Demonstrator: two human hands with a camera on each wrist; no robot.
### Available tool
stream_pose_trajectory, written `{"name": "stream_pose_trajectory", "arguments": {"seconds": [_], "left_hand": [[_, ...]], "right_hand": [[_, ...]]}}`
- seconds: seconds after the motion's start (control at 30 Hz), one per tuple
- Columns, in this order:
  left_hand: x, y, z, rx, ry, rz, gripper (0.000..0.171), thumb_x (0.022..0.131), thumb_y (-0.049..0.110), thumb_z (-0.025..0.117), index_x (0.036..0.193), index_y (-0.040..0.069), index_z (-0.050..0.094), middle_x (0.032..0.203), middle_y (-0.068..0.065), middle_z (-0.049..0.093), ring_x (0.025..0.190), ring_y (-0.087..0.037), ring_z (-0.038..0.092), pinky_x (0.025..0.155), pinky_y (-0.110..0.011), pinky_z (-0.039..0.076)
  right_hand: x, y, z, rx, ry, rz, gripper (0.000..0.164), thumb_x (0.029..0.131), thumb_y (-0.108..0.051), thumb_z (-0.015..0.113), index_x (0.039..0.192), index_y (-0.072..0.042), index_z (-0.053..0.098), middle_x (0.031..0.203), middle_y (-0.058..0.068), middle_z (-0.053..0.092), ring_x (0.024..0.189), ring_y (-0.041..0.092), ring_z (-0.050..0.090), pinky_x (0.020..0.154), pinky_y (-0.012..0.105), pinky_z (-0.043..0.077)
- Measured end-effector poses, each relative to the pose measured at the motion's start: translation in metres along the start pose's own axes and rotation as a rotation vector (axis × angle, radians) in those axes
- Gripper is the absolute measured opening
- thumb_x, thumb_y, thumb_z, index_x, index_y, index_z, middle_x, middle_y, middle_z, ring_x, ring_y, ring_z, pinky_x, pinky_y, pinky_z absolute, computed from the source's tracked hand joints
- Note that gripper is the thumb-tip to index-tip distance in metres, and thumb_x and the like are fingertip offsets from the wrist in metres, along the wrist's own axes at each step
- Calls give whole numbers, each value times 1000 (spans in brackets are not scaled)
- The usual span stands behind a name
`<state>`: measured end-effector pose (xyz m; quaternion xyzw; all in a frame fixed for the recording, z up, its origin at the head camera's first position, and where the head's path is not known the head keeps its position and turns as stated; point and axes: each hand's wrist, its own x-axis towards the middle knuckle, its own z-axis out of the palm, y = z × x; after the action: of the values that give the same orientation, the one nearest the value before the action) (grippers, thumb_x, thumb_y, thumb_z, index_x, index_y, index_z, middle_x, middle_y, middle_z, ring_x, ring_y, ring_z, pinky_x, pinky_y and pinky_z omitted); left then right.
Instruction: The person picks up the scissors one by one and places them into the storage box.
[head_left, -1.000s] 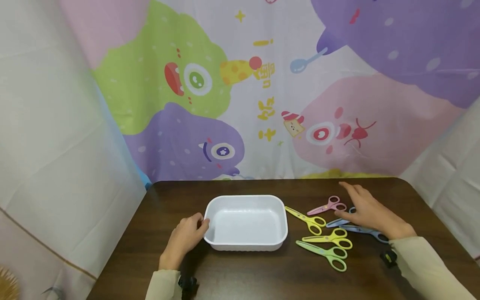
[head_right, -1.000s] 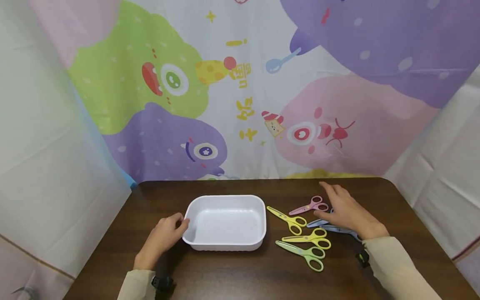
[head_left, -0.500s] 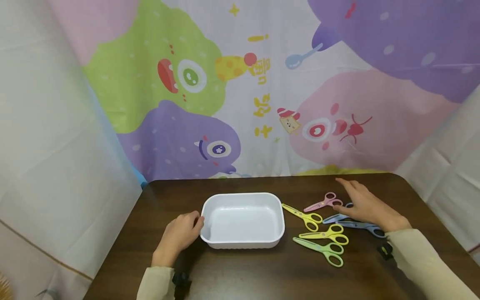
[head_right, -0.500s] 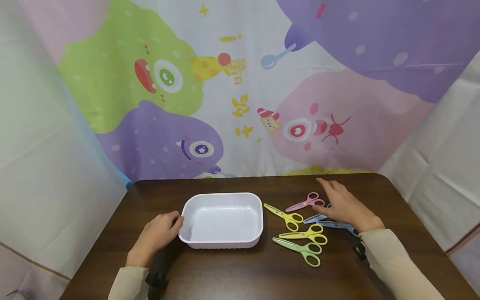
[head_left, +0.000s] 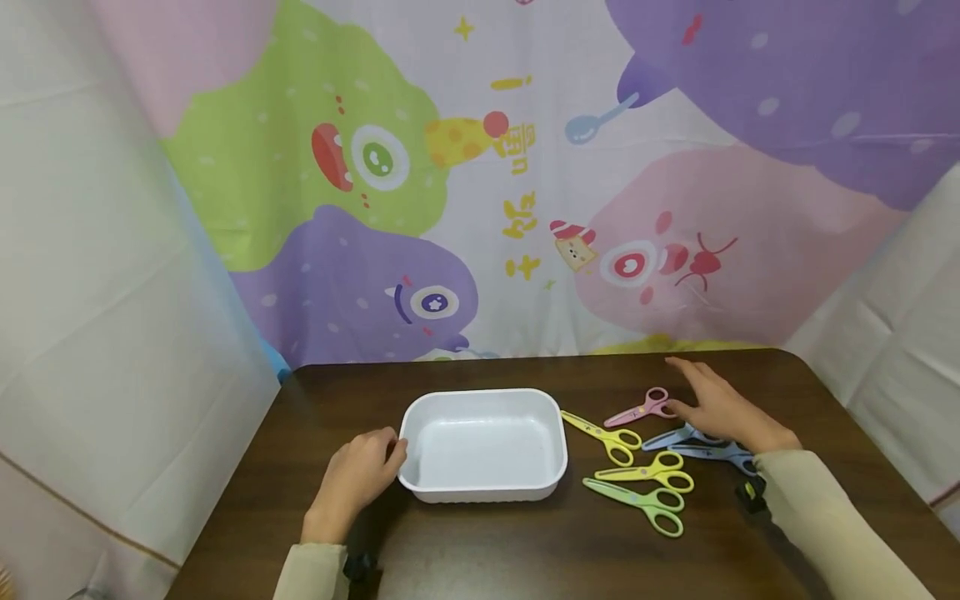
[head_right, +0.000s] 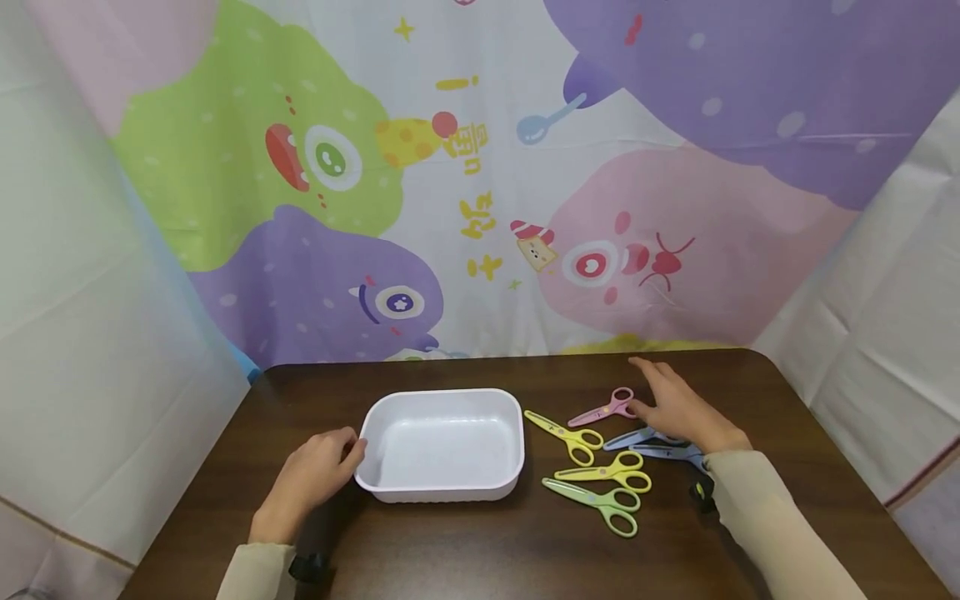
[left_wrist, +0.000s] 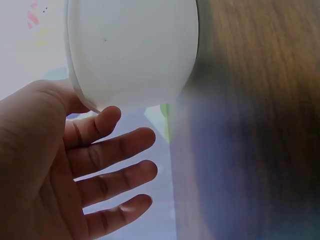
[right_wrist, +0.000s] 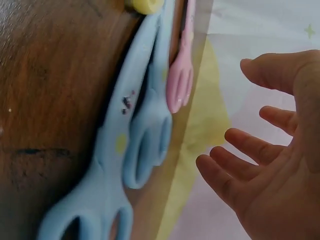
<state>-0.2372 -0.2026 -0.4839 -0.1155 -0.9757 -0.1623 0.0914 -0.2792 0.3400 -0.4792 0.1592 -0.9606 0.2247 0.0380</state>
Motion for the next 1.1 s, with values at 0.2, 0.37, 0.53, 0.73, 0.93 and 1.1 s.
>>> {"name": "stream_pose_trajectory", "arguments": {"seconds": [0.2,0.37,0.53,0.73,0.93,1.1], "left_hand": [[-3,-1,0,-19,-8,-25,23,100,25,62,82,13,61,64,2,51,54,-15,44,52,-35,38],[-1,0,-1,-32,-20,-35,24,101,27,61,82,13,61,63,2,51,54,-15,44,52,-34,38],[-1,0,-1,-43,-27,-40,25,101,27,61,81,14,60,63,2,50,53,-15,44,51,-34,37],[-2,0,0,-17,-16,-51,24,100,28,62,82,13,60,63,1,52,55,-16,46,51,-37,39],[-2,0,0,-7,-12,-57,24,100,29,62,82,13,61,65,-1,54,56,-18,48,52,-39,41],[-1,1,-1,-6,-16,-55,24,100,29,62,82,13,61,64,0,53,55,-17,47,51,-38,40]], "right_hand": [[6,4,8,65,-4,20,75,95,-21,73,153,5,32,147,36,44,132,56,45,103,71,39],[7,5,11,85,2,35,75,95,-21,73,153,5,33,144,36,48,130,55,49,103,70,40],[9,7,12,110,8,38,73,94,-18,73,152,5,35,139,36,53,127,53,53,102,69,42],[12,8,19,122,14,25,69,94,-15,73,150,5,38,129,34,60,119,50,59,97,66,46],[14,9,25,120,23,7,58,93,-5,71,143,8,46,120,28,65,111,45,63,92,61,49],[14,9,27,125,9,29,48,94,-1,66,139,9,51,117,25,66,107,40,64,88,57,52]]}}
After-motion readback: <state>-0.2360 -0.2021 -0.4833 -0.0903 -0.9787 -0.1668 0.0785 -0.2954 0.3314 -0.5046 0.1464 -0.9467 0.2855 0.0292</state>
